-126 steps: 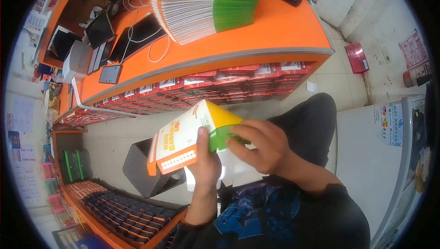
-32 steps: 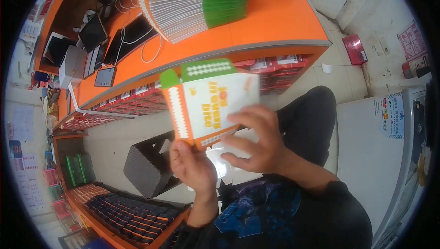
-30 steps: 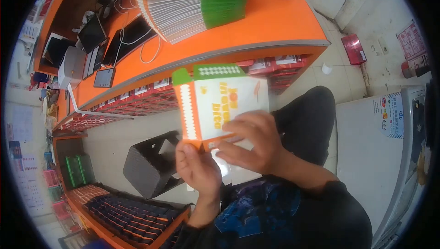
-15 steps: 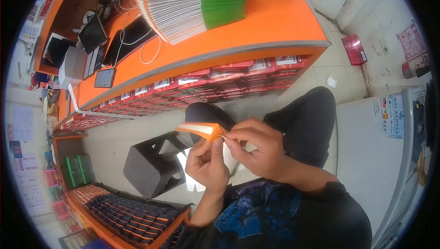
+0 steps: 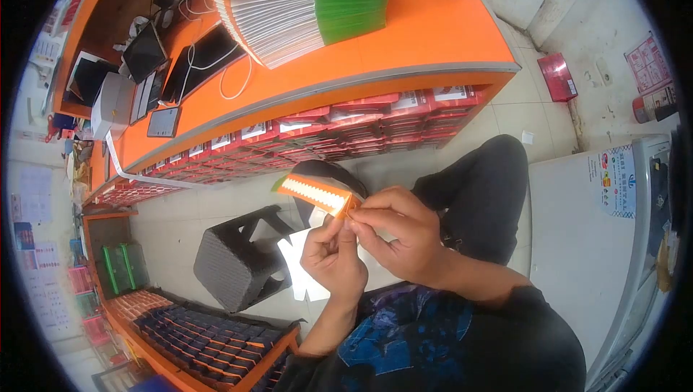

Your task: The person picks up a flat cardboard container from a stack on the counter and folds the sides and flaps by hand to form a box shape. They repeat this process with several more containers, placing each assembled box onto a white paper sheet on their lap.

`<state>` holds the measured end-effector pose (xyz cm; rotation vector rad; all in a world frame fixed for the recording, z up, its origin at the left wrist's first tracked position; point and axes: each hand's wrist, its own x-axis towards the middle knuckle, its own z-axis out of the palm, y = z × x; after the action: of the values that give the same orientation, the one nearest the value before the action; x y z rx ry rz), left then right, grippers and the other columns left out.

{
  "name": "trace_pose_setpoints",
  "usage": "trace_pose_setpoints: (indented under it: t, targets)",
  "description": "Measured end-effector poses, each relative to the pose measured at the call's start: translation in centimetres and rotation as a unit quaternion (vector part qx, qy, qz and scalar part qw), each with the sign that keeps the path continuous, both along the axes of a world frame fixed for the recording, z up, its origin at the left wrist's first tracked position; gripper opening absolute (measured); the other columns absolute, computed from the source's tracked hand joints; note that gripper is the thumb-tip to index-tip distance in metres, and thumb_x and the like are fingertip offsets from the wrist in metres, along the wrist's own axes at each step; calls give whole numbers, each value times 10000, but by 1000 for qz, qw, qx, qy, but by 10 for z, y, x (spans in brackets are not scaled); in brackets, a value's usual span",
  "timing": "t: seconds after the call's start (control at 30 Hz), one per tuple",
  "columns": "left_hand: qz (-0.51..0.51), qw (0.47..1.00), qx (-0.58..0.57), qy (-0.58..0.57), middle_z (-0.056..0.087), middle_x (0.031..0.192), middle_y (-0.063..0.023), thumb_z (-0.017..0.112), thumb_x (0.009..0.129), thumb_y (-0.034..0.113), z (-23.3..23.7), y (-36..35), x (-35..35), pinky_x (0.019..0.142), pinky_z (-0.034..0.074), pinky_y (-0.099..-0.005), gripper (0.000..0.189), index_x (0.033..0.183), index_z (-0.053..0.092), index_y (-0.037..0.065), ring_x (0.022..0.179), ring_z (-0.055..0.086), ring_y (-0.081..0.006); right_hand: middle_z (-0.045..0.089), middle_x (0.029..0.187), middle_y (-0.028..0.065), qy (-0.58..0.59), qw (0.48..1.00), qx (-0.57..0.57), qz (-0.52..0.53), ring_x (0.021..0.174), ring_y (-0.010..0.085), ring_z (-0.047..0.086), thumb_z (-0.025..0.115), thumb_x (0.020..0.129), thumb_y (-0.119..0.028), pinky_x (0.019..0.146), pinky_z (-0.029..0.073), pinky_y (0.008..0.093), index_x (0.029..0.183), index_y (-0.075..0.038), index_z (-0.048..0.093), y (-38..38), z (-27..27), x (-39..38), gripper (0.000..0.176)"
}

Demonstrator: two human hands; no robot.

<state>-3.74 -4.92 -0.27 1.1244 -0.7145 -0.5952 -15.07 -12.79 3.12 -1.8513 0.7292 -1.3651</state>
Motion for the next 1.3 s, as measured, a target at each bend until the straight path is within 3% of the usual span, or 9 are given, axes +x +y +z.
trace_pose_setpoints:
  t: [0.47, 0.53, 0.7, 0.73, 0.8, 0.87, 1.0, 1.13, 1.3]
  targets:
    - [11, 1000, 15, -20, 722, 1245, -130, 712, 1044, 24, 2, 11, 11, 1052, 513, -401, 173, 1201, 640, 19, 1134, 687, -240, 727, 1153, 142, -18, 990, 55, 130, 1005, 306, 721, 905, 807, -80, 880, 598, 414, 1088, -39, 735, -17, -12, -13, 330]
    - [-64, 875, 109, -468, 725, 1218, -155, 763, 915, -55, 17, 12, 24, 1039, 520, -454, 249, 1133, 675, 26, 1096, 697, -361, 688, 1279, 172, 3, 992, 45, 120, 1065, 312, 713, 903, 813, -119, 924, 594, 404, 1181, -30, 708, -21, -11, -16, 427]
    - [-81, 787, 126, -599, 640, 1300, -205, 881, 825, 31, -15, 14, 37, 993, 512, -487, 477, 1255, 674, 12, 1153, 638, -412, 691, 1322, 139, 81, 992, -72, 70, 1096, 288, 720, 837, 878, -131, 877, 604, 386, 1194, -84, 718, -23, -20, -16, 341]
    - [-98, 864, 160, -468, 639, 1343, -209, 931, 772, 51, -17, 17, 40, 1085, 478, -502, 620, 1315, 636, -3, 1237, 620, -422, 693, 1320, 129, 128, 974, -169, 73, 1099, 275, 729, 812, 883, -132, 849, 606, 370, 1175, -116, 728, -23, -23, -18, 304]
    - [-49, 987, 92, -124, 641, 1352, -148, 714, 1068, 473, -33, 14, 45, 1125, 473, -474, 594, 1410, 565, 11, 1269, 618, -328, 695, 1314, 120, 152, 967, -198, 55, 1095, 261, 736, 792, 880, -152, 828, 604, 349, 1125, -140, 733, -15, -25, -21, 252]
    - [-125, 943, 61, 303, 646, 1407, -176, 476, 1154, 556, -20, 14, 67, 1070, 521, -440, 593, 1375, 591, 17, 1252, 655, -306, 696, 1308, 111, 169, 958, -227, 50, 1091, 247, 744, 773, 877, -171, 808, 603, 328, 1075, -165, 737, -5, -29, -17, 201]
    - [-150, 914, 143, 349, 662, 1436, -176, 477, 1163, 465, -11, 5, 70, 1076, 536, -437, 528, 1407, 594, 12, 1275, 667, -281, 722, 1292, 103, 139, 945, -294, 35, 1099, 258, 751, 805, 843, -160, 757, 651, 321, 1042, -191, 818, -2, -32, -13, 202]
    - [-149, 934, 123, 300, 644, 1501, -186, 489, 1167, 280, 18, 1, 32, 1159, 516, -444, 479, 1547, 524, -9, 1373, 641, -283, 681, 1134, 88, 110, 962, -247, -26, 1149, 323, 672, 742, 830, -179, 1031, 597, 435, 927, -58, 695, -10, -19, -17, 162]
    - [-132, 956, 75, 250, 713, 1346, -162, 535, 1170, 201, 20, 0, 12, 1075, 560, -396, 342, 1418, 596, -28, 1225, 709, -249, 699, 1042, 83, 136, 961, -241, -4, 1068, 278, 711, 796, 796, -97, 866, 648, 357, 1082, -51, 755, -14, -15, -27, 292]
